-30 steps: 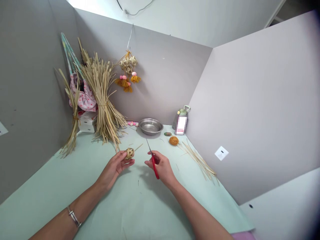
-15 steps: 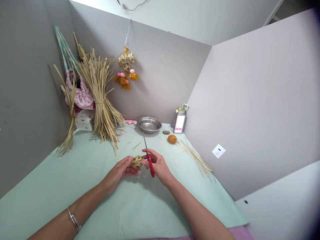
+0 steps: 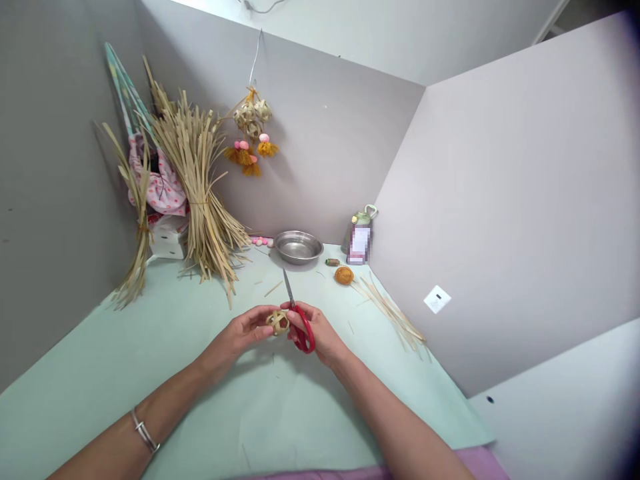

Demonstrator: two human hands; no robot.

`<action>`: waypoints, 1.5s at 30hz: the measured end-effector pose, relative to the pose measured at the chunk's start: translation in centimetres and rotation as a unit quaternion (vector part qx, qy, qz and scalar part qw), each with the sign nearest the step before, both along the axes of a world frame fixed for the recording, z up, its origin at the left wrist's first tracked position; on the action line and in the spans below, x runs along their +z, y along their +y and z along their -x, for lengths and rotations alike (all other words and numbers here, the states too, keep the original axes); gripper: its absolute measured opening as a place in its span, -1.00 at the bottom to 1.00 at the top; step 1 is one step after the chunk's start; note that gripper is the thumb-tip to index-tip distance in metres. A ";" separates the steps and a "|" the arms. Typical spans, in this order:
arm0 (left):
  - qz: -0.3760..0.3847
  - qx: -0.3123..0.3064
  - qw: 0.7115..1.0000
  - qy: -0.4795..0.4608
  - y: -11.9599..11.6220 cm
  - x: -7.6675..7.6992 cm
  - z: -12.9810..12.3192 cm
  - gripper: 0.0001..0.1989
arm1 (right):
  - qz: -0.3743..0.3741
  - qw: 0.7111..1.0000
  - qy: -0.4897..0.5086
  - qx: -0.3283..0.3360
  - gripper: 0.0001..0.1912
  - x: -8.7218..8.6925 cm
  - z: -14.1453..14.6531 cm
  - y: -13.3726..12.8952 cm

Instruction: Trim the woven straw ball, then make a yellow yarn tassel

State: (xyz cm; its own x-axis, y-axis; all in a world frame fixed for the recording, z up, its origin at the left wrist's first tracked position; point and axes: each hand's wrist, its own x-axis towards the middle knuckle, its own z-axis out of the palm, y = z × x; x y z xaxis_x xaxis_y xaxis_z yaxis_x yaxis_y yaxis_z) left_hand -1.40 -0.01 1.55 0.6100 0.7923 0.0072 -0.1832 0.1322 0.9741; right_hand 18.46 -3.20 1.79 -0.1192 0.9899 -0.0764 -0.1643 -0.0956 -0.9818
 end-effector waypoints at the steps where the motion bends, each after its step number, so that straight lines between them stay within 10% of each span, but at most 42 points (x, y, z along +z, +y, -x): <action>1: 0.012 -0.007 1.000 -0.010 0.1 0.0 0.1 -0.66 | -0.005 1.000 -0.009 -0.006 -0.53 0.1 0.0 0.0; 15: 0.213 0.007 0.954 -0.212 1.8 0.0 0.5 -0.67 | -0.155 0.963 -0.209 -0.062 -0.47 0.5 0.3 -0.3; 27: 0.243 0.036 0.944 -0.222 1.9 -0.4 0.4 -0.64 | -0.330 0.760 -0.555 -0.077 -0.59 -0.5 0.1 -0.8; 35: 0.223 0.031 0.954 -0.198 2.0 -0.5 0.5 -0.64 | -0.278 0.800 -0.525 -0.090 -0.66 -0.6 0.0 -0.8; 41: 0.229 0.028 0.949 -0.214 1.9 -0.5 0.5 -0.62 | -0.323 0.753 -0.566 -0.096 -0.57 -0.1 0.1 -0.8; 45: 0.224 0.029 0.950 -0.214 1.9 -0.4 0.4 -0.62 | -0.307 0.773 -0.548 -0.088 -0.59 0.0 0.1 -0.9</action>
State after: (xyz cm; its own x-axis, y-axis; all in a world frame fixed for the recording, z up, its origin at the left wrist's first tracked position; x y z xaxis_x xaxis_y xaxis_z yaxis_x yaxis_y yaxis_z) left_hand -1.83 1.89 1.14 0.5824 0.8065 -0.1021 -0.5690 0.4942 0.6572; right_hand 18.40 -4.06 1.75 -0.1753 0.8731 0.4549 0.8407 0.3732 -0.3924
